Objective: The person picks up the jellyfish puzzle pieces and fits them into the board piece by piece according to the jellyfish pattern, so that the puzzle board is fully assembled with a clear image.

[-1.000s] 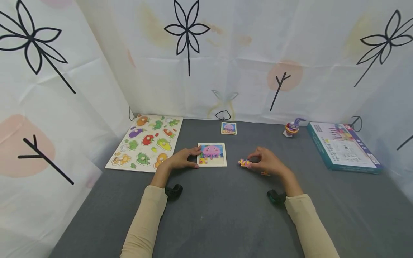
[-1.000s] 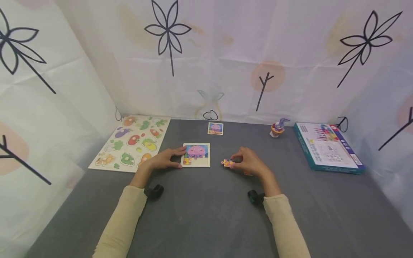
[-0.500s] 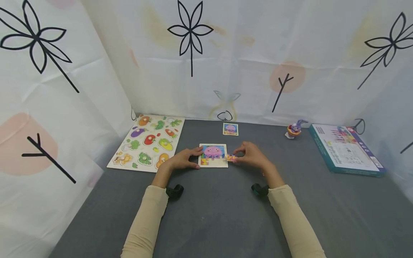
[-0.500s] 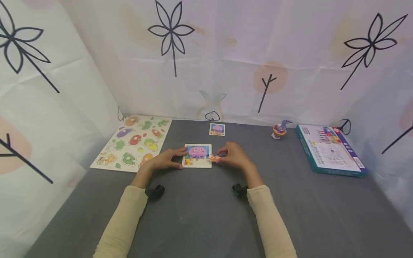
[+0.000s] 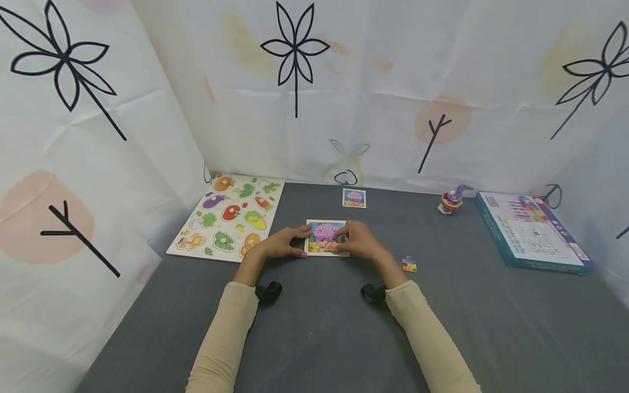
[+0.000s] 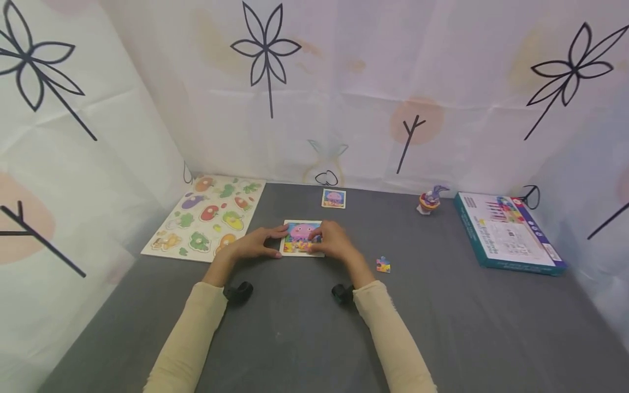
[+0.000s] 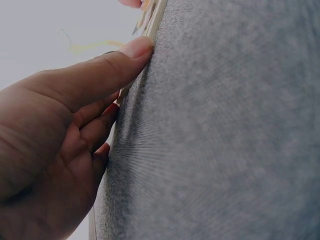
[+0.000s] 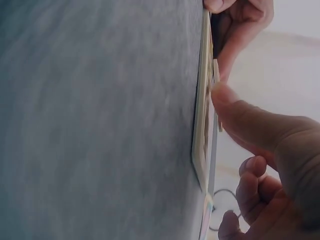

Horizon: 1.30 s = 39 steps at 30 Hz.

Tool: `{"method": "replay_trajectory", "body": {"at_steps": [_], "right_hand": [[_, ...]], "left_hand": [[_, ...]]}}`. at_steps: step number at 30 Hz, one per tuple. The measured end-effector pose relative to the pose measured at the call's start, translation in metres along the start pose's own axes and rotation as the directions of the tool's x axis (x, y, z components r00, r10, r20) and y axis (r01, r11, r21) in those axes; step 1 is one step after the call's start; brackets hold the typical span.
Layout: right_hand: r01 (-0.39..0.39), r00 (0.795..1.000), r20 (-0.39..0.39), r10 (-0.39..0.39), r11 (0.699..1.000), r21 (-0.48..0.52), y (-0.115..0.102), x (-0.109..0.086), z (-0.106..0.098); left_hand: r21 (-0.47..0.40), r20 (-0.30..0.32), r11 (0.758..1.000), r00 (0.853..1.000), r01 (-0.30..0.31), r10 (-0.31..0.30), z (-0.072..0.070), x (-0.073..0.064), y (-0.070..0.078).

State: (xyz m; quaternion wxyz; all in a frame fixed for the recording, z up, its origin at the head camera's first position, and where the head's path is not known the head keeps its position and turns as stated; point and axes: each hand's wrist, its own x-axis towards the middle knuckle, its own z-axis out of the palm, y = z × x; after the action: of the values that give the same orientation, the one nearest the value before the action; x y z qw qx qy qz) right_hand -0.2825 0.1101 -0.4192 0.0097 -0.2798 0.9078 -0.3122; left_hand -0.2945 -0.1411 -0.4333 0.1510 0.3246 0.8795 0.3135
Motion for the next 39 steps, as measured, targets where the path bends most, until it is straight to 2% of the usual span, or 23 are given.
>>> {"method": "replay_trajectory", "body": {"at_steps": [9,20,32,39], "right_hand": [[-0.006,1.000,0.022,0.006,1.000,-0.011,-0.003,0.006,0.006],[0.112,0.989,0.098,-0.114,0.993,0.030,-0.001,0.012,0.005],[0.040,0.987,0.154,-0.046,0.998,0.042,0.001,0.017,0.004],[0.034,0.987,0.162,-0.016,0.994,-0.107,-0.004,0.016,0.003]], "left_hand": [[0.007,0.004,1.000,1.000,0.014,-0.014,-0.001,0.001,-0.001],[-0.008,0.010,1.000,1.000,0.000,0.000,-0.002,0.002,-0.001],[-0.004,0.004,1.000,1.000,0.010,-0.010,-0.002,0.002,-0.001],[-0.003,0.003,1.000,1.000,-0.016,0.016,-0.002,0.001,-0.002]]}}
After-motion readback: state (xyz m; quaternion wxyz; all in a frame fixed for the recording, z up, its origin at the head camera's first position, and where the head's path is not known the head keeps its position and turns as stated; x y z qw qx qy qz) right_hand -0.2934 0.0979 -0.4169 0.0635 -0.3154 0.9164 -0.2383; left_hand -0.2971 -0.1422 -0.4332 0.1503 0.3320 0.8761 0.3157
